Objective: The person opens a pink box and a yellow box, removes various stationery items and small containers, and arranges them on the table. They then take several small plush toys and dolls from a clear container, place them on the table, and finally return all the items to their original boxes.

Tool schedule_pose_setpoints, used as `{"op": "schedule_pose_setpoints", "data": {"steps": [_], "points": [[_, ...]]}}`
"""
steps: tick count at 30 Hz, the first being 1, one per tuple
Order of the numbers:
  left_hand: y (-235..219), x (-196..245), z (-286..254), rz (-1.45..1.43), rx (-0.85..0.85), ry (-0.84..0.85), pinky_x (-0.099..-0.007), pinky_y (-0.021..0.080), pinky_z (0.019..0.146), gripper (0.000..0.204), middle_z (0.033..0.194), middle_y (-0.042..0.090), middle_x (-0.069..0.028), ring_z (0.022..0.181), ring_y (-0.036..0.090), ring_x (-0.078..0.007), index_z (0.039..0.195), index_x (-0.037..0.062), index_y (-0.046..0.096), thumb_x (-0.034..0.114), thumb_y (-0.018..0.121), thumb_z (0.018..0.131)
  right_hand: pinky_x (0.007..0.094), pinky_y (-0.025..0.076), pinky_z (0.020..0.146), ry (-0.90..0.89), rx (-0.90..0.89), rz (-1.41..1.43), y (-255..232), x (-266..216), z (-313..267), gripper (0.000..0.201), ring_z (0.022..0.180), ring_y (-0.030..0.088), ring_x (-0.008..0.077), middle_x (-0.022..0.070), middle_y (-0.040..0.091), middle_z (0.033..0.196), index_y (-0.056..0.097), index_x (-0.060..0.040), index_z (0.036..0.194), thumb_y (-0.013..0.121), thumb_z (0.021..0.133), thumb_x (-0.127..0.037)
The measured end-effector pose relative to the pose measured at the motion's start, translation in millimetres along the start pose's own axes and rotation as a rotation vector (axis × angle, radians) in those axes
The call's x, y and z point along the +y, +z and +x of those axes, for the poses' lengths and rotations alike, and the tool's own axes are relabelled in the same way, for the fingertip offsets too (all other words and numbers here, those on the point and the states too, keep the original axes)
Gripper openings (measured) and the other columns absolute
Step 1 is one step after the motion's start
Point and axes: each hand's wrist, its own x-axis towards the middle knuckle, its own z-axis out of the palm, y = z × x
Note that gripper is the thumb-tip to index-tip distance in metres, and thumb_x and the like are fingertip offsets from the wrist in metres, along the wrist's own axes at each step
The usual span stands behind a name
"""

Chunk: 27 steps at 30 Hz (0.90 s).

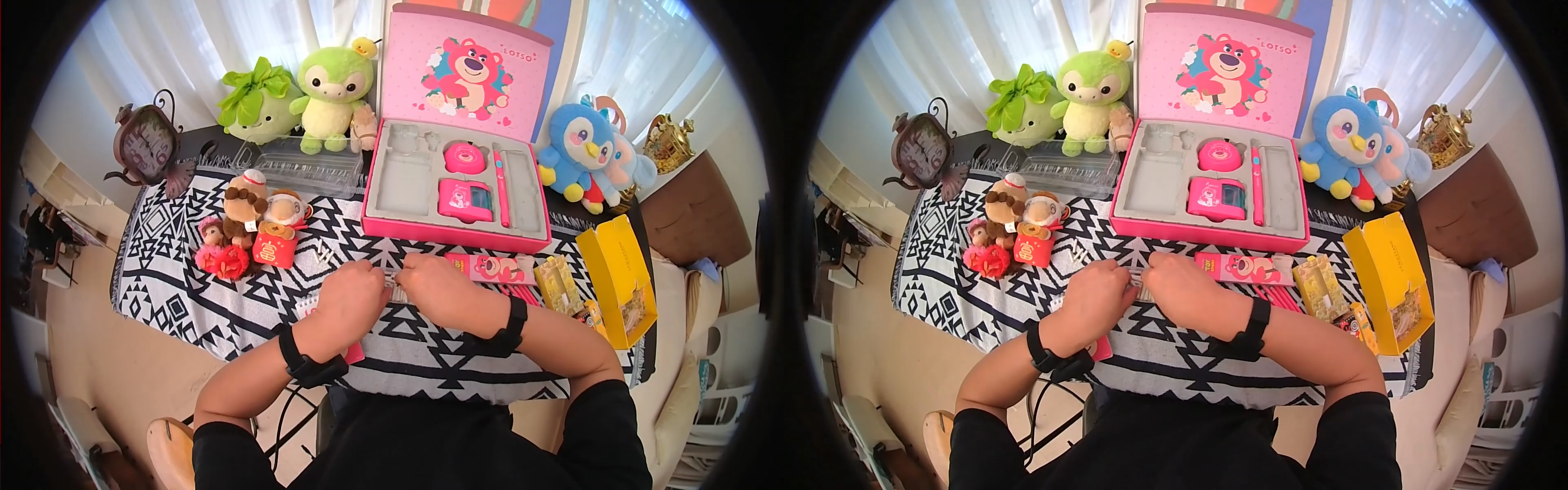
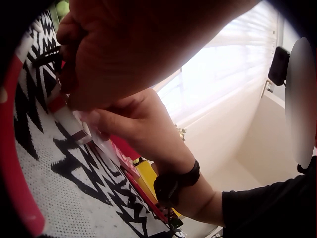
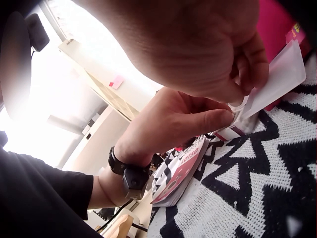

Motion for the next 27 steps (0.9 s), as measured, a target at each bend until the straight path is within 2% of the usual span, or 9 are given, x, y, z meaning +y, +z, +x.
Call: {"op": "schedule_pose_setpoints", "data": {"steps": [7, 12, 18, 25, 27], "points": [[0.6, -3.8, 1.5, 0.045, 0.057, 0.045, -0.0444, 0.055, 0.069, 0.017, 0.079, 0.065, -0.0133, 0.079, 0.066, -0.0328, 0.078, 0.0025, 0.068, 0.018, 0.071, 0.084, 0.0475, 0.055, 0.074, 0.026, 0.018, 0.019, 3.2, 2.3, -0.6, 0.010, 0.085, 0.065, 0.0386, 0.0181, 0.061, 0.090, 0.071, 0.0008, 0.089, 0.064, 0.084, -0.005], [-3.5, -0.3, 4.3, 0.029, 0.204, 0.041, -0.0442, 0.055, 0.068, 0.016, 0.076, 0.064, -0.0129, 0.076, 0.066, -0.0334, 0.074, 0.0029, 0.068, 0.015, 0.069, 0.085, 0.0478, 0.054, 0.074, 0.047, 0.086, 0.072, 1.5, 2.7, -2.8, 0.010, 0.086, 0.065, 0.0385, 0.0177, 0.061, 0.090, 0.071, 0.0005, 0.091, 0.066, 0.083, -0.003], [5.8, -7.8, 13.2, -0.097, 0.189, -0.030, -0.0460, 0.054, 0.070, 0.015, 0.078, 0.064, -0.0137, 0.078, 0.065, -0.0345, 0.075, 0.0019, 0.068, 0.013, 0.069, 0.085, 0.0482, 0.054, 0.075, 0.075, 0.067, 0.079, -0.6, 1.8, -7.3, 0.013, 0.087, 0.064, 0.0392, 0.0176, 0.061, 0.093, 0.071, -0.0002, 0.095, 0.066, 0.084, -0.003], [1.7, -12.1, 13.4, -0.077, 0.192, -0.028, -0.0456, 0.054, 0.073, 0.009, 0.081, 0.065, -0.0141, 0.082, 0.066, -0.0346, 0.081, 0.0024, 0.068, 0.011, 0.068, 0.084, 0.0488, 0.053, 0.075, 0.072, 0.060, 0.072, -1.1, 1.9, -7.2, 0.013, 0.086, 0.064, 0.0396, 0.0177, 0.061, 0.093, 0.070, 0.0005, 0.095, 0.066, 0.083, -0.003], [2.2, -14.8, 11.9, -0.088, 0.144, -0.043, -0.0455, 0.054, 0.074, 0.008, 0.082, 0.065, -0.0141, 0.084, 0.065, -0.0346, 0.083, 0.0029, 0.068, 0.010, 0.068, 0.083, 0.0485, 0.053, 0.075, 0.064, 0.053, 0.062, -0.1, 2.2, -7.3, 0.013, 0.086, 0.064, 0.0396, 0.0175, 0.061, 0.093, 0.070, 0.0005, 0.095, 0.066, 0.083, -0.003]]}}
